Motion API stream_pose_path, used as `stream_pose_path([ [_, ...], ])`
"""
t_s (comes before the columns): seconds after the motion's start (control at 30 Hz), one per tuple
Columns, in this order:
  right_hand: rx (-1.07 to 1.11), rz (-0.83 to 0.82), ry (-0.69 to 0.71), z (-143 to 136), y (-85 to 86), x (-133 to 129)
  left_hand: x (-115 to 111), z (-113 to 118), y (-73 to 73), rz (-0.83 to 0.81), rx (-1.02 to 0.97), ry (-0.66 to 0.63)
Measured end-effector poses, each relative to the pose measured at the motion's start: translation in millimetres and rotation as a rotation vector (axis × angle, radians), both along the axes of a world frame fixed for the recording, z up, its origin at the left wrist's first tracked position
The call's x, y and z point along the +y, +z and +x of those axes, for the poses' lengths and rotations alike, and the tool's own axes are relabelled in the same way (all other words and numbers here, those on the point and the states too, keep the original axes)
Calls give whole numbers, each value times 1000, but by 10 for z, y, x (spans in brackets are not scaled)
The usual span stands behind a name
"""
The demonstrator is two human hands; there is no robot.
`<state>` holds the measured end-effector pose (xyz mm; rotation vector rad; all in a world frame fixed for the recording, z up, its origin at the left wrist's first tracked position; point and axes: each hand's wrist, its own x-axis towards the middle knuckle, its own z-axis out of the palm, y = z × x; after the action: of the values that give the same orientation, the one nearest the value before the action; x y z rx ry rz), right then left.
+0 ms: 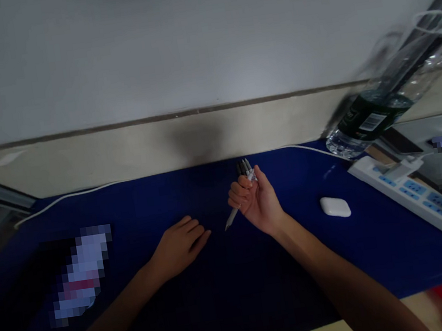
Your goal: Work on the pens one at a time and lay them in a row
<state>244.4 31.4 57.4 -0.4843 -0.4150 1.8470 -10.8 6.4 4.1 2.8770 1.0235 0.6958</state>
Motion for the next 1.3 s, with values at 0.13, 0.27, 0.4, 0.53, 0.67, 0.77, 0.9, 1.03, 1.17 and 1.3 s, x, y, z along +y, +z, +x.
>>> stream_pose_path([
  [0.13,-30,-1,-15,-10,-11,-4,-9,5,17,-1,8,1],
  [0.27,-55,4,-40,-10,-26,-8,-10,9,22,-16,7,0],
  [0.4,-52,13,-62,10,-18,-3,-6,6,11,-40,3,-2],
  [0.53,-46,-8,-78,15,-1,4,-3,1,3,-40,0,-7],
  [0.67,-41,-8,-66,9,4,1,-1,-2,3,-28,-1,-8],
  [0.77,-43,13,-67,16,9,-2,2,2,5,-22,1,-7],
  [0.9,-40,20,-66,27,11,-2,6,8,9,-17,13,-4],
  [1.03,-59,23,-65,29,-17,4,3,6,11,-25,12,-3],
  [1.17,-84,28,-62,40,-45,16,-1,4,12,-28,12,3],
  [1.3,-71,35,-69,37,-38,15,-2,7,13,-25,9,-5],
])
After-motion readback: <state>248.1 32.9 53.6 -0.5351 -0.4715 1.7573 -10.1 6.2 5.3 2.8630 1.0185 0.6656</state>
